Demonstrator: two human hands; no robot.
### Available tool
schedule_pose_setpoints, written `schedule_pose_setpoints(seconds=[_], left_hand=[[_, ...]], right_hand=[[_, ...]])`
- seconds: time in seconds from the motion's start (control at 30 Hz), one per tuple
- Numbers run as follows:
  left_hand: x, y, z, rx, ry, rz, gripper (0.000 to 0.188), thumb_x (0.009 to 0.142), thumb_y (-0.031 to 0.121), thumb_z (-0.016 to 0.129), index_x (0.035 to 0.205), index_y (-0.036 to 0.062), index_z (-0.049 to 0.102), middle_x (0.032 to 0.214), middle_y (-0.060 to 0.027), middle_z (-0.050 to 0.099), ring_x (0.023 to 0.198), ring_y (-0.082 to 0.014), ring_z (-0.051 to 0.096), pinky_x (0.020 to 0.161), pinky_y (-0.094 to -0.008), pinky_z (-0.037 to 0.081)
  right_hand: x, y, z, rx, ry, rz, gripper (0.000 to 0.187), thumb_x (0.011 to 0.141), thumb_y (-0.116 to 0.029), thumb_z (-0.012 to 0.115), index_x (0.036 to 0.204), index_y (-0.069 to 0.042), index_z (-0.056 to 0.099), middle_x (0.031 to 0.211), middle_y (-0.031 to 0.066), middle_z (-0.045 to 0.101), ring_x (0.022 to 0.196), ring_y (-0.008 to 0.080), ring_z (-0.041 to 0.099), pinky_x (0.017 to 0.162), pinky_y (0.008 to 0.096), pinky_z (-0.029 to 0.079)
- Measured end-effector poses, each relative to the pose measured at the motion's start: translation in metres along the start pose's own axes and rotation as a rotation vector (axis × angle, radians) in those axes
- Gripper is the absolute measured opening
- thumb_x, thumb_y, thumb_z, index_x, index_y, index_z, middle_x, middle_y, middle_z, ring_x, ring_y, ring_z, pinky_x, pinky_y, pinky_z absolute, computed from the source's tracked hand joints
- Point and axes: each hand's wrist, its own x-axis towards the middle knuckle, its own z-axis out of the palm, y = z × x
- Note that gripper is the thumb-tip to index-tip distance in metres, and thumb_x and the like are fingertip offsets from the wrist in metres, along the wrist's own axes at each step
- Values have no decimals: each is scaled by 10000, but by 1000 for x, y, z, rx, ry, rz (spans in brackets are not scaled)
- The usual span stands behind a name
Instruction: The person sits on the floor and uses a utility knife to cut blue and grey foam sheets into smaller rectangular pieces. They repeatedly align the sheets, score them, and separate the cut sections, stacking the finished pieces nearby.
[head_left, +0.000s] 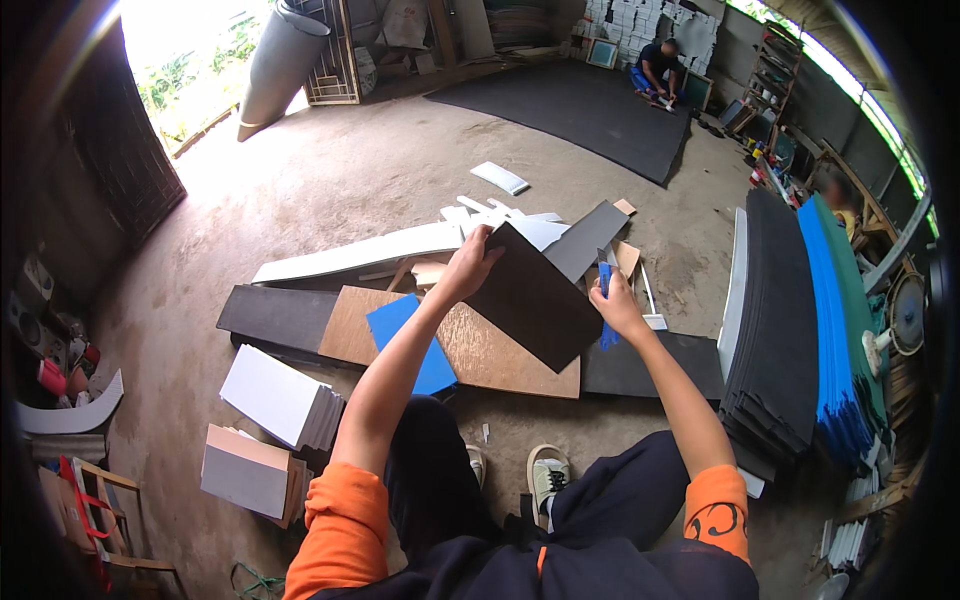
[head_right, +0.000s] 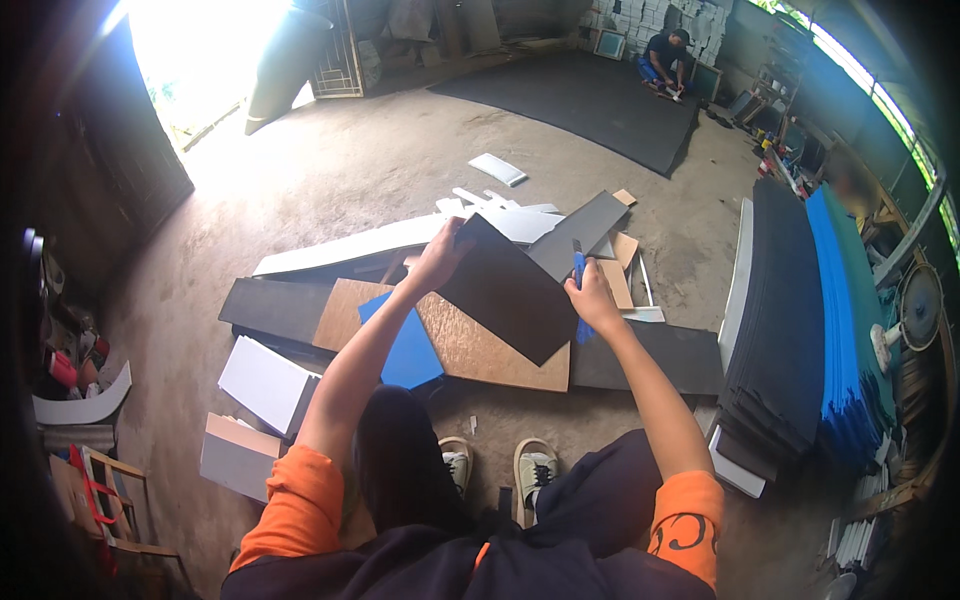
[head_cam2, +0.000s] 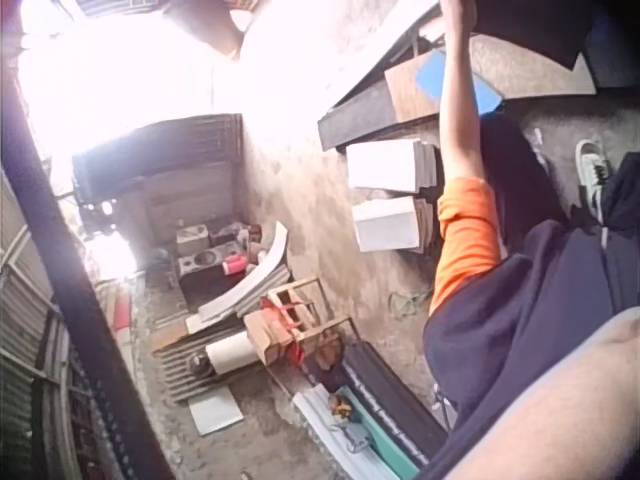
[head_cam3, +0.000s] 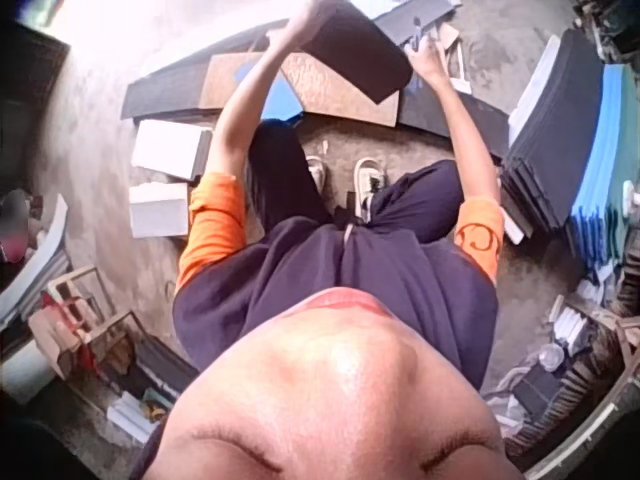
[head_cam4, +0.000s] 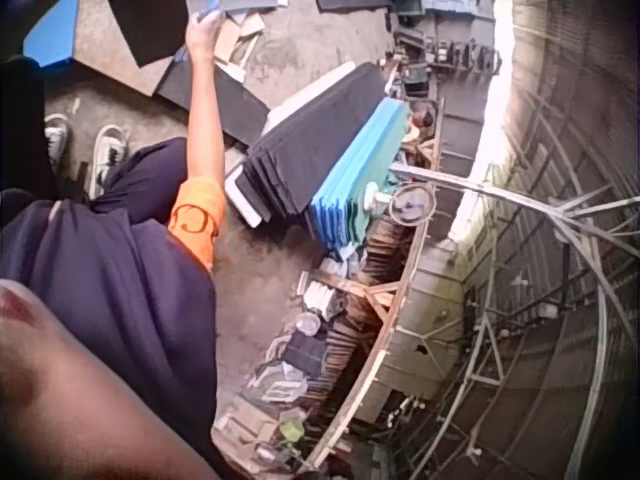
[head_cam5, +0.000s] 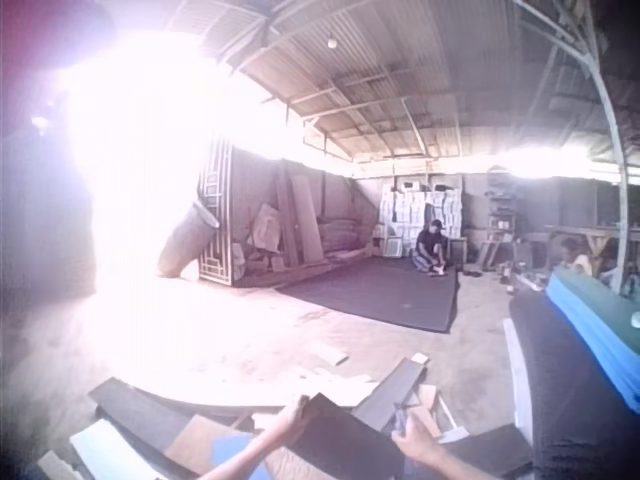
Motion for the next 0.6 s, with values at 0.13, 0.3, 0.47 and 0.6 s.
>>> schedule_pose_setpoints(seconds=[0.13, 0.3, 0.47, 0.6], left_hand=[[-10, 42, 12, 363, -205, 137, 305, 806, 211, 567, 993, 2, 447, 935, -164, 492, 870, -314, 557, 698, -400, 475], [-29, 37, 29, 536, -355, 136, 340, 790, 193, 574, 1027, -11, 441, 971, -154, 509, 892, -311, 567, 698, -400, 488], [-45, 13, 43, 564, -343, 227, 358, 775, 209, 595, 1063, 39, 470, 954, -108, 537, 830, -264, 595, 666, -378, 496], [-46, 21, 57, 550, -392, 127, 323, 772, 186, 586, 1036, 39, 472, 938, -109, 571, 832, -277, 605, 672, -379, 499]], right_hand=[[-13, -22, -8, 415, -271, 453, 192, 851, -131, 438, 956, -15, 327, 793, 131, 566, 615, 219, 590, 532, 337, 491], [-21, -49, -7, 919, -338, 727, 129, 877, -111, 414, 915, 4, 370, 828, 151, 534, 680, 245, 602, 536, 347, 517], [-36, -32, 14, 1314, -485, 844, 321, 790, 70, 475, 1085, 21, 359, 925, 146, 482, 796, 294, 596, 737, 409, 528], [-35, -45, 11, 1226, -413, 819, 804, 771, 123, 416, 1367, -137, -56, 1143, 218, 366, 858, 311, 587, 742, 383, 518]])
